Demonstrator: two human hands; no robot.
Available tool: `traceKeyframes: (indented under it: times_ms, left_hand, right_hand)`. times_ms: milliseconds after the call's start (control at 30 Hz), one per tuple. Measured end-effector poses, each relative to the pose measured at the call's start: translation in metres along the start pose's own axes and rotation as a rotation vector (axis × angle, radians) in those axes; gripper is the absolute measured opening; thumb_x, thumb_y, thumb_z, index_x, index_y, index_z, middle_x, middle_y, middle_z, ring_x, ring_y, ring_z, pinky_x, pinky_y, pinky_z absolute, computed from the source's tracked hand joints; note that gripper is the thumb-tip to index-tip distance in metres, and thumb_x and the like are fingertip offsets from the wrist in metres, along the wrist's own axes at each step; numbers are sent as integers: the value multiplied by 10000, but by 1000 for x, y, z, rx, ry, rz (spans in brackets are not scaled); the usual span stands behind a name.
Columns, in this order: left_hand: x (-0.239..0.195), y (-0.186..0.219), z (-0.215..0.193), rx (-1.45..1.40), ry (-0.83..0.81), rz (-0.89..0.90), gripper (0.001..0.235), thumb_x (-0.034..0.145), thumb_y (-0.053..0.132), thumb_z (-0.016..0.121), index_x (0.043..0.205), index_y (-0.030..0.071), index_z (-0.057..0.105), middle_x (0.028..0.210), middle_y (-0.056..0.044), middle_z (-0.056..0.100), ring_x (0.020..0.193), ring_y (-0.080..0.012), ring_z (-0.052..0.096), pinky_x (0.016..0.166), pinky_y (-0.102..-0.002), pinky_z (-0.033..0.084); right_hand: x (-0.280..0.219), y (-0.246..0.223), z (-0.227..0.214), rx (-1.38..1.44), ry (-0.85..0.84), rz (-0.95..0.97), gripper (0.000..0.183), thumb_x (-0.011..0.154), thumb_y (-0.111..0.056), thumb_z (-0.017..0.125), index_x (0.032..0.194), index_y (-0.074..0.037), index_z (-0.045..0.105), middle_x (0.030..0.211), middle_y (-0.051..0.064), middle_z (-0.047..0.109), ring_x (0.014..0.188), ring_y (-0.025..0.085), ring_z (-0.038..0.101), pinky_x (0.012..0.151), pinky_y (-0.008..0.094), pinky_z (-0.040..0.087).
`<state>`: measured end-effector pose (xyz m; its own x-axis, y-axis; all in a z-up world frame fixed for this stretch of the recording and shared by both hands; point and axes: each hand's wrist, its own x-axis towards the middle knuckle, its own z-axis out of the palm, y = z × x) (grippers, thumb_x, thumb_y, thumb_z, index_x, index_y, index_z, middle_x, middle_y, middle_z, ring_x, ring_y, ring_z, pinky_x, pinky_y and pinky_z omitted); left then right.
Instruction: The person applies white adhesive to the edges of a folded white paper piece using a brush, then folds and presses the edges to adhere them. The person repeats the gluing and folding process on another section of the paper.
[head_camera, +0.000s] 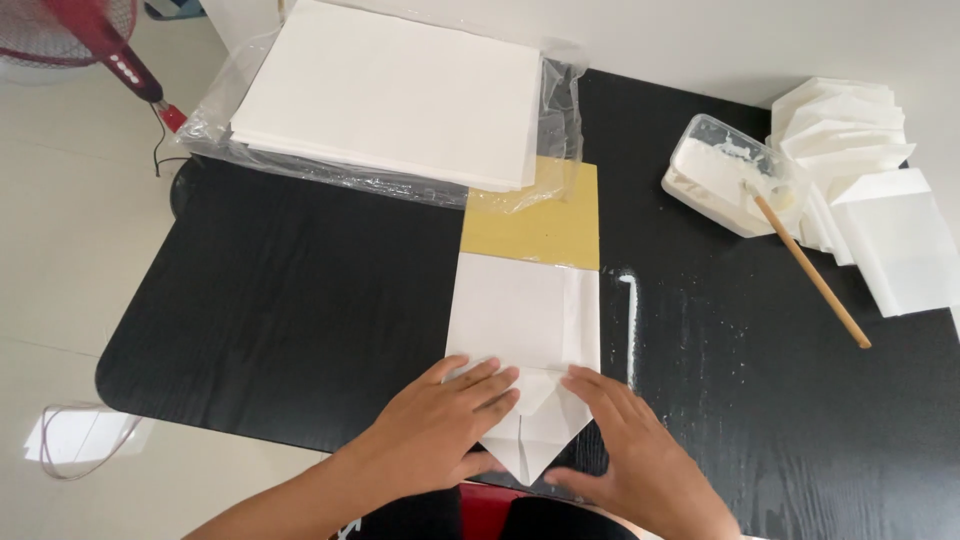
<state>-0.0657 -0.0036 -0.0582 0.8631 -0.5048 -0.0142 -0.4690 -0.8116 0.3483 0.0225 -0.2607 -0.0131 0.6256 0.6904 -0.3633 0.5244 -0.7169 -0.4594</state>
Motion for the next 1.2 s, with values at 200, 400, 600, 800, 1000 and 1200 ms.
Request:
traceKeyframes:
  times_ms: [200, 400, 600, 800, 1000, 1200]
  left_hand:
    - [8, 0, -1, -85, 145, -73, 424, 975, 384, 676, 1291, 103, 711, 1436, -93, 629, 1367, -278, 534, 1044, -568, 350]
    - [17, 8, 13, -155, 374, -180, 159, 932, 249, 745, 1016, 119, 783, 1213, -32, 725, 1160, -229, 639, 976, -490, 379]
    - [24, 15, 17, -212, 475, -290, 142, 954, 228, 720, 945, 114, 803, 1153, -26, 742, 1091, -210, 668, 934, -456, 419]
    - [18, 18, 13, -207, 480, -276, 202, 943, 212, 725, 1065, 71, 802, 1217, -54, 747, 1124, -196, 687, 983, -465, 418]
    - [-4, 24, 12, -193, 394, -225, 433, 945, 329, 730, 1267, 42, 703, 1382, -124, 653, 1355, -299, 534, 1101, -507, 343]
    - [-14, 38, 12, -266, 477, -282, 286, 893, 318, 808, 1107, 132, 770, 1311, -61, 688, 1265, -251, 592, 1081, -515, 376]
  right_hand:
    - [6, -10, 22, 67, 273, 55, 788, 838, -488, 819, 1476, -194, 463, 1474, 31, 542, 1391, 246, 482, 1101, 479, 441]
    - [17, -24, 29, 85, 367, 171, 702, 867, -470, 755, 1437, -159, 490, 1394, 29, 596, 1305, 248, 525, 1119, 470, 409]
    - [25, -37, 44, 75, 522, 279, 670, 821, -495, 757, 1369, -170, 549, 1376, 3, 610, 1279, 246, 531, 1044, 476, 411]
    - [29, -50, 45, 130, 520, 406, 661, 797, -486, 736, 1370, -210, 555, 1394, -23, 593, 1335, 242, 489, 1067, 503, 389]
    - [11, -53, 23, 476, 472, 510, 695, 799, -420, 779, 1424, -246, 529, 1382, -6, 585, 1301, 162, 550, 1071, 380, 478]
    - [4, -17, -29, 1163, 972, 579, 495, 982, -43, 561, 1451, -79, 407, 1409, 132, 561, 933, 174, 545, 839, 299, 478]
